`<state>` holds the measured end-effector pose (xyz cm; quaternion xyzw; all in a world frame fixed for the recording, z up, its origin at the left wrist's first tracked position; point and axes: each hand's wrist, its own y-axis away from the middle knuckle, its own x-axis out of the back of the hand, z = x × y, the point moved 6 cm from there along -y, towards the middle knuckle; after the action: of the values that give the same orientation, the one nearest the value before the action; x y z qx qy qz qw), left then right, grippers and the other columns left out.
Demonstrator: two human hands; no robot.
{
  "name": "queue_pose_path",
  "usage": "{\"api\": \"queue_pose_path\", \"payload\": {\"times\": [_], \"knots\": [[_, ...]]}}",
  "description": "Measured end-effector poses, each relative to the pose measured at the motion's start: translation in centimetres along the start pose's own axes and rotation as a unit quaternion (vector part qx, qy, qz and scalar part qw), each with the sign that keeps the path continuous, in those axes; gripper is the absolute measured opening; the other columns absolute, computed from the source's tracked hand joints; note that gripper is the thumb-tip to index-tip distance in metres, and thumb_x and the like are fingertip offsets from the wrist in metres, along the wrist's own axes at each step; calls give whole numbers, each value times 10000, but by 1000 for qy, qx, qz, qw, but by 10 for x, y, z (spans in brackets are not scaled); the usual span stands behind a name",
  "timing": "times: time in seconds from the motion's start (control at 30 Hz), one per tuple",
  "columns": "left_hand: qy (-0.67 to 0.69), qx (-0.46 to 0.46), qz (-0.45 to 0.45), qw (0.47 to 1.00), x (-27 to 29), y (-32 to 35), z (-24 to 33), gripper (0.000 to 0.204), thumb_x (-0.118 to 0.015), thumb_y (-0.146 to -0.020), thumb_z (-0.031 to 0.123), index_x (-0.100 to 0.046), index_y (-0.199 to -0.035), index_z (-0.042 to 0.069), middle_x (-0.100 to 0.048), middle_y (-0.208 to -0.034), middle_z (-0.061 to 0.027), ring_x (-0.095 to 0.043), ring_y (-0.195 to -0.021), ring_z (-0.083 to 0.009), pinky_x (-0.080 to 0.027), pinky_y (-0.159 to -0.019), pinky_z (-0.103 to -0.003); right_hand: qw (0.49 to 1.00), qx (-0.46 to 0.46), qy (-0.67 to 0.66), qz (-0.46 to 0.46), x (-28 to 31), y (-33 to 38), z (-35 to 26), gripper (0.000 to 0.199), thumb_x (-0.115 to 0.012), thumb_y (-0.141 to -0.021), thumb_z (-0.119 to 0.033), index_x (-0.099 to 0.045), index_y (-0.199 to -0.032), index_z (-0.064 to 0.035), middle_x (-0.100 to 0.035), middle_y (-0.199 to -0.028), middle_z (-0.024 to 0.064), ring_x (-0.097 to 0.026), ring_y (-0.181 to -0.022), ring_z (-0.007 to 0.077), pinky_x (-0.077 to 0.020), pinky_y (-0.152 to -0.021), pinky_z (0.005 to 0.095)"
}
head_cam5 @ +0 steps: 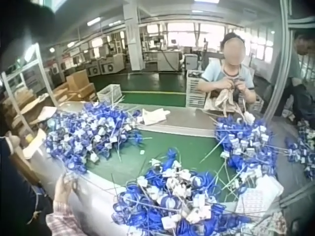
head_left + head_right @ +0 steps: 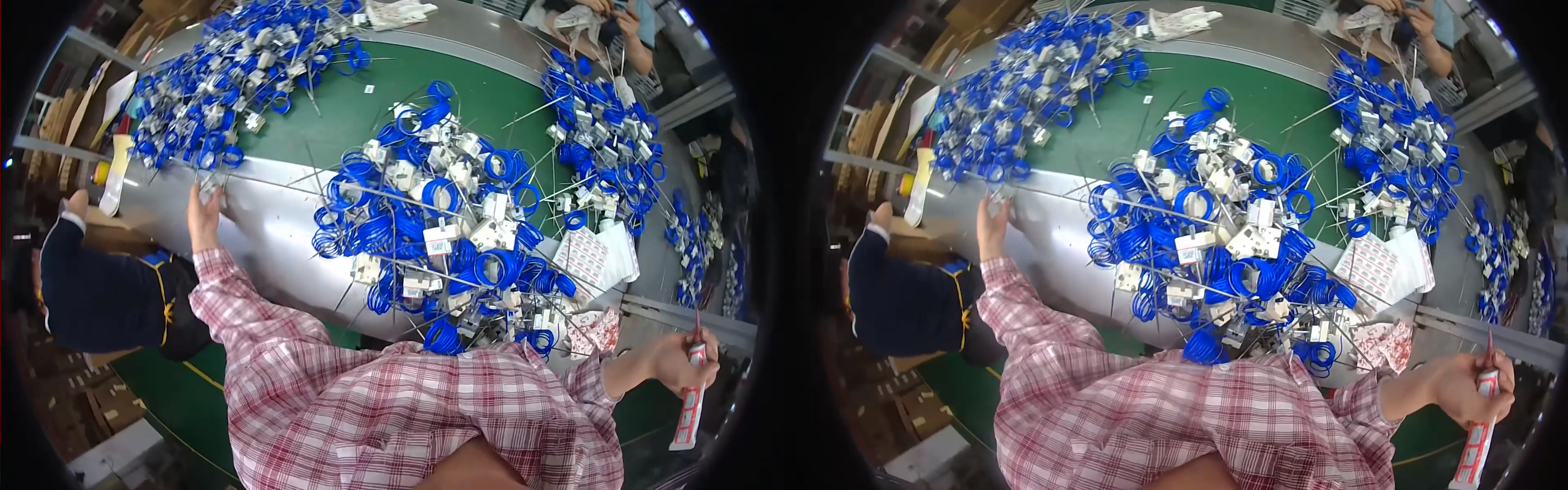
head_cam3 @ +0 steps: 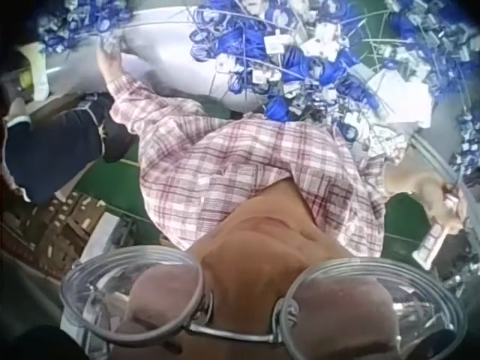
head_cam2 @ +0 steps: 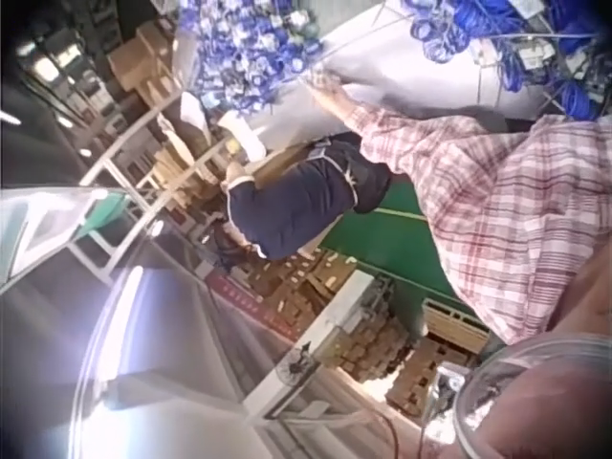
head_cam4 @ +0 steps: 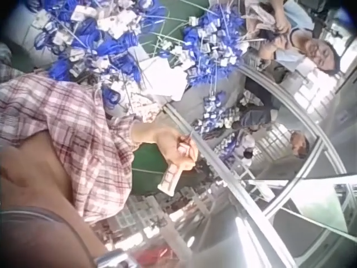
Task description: Apply adhesive to small electrical switches and assemble them on a production line.
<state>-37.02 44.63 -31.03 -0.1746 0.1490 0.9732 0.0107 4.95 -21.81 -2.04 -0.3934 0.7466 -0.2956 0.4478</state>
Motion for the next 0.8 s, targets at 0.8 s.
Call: {"api": "queue_pose_path", "payload": {"times": [0.8], "knots": [[-525,-363,-544,545,-349,66,-119,434,-639,-657,105,-508,-1066,37,-555,-976,-133,-541,-871,-275,-447,-745,-321,995,-72,66,24,15,20,14,219,-455,-798,-132,-419,-612,-20,-511,-627,142,-461,-543,185,-306,-458,229]]}}
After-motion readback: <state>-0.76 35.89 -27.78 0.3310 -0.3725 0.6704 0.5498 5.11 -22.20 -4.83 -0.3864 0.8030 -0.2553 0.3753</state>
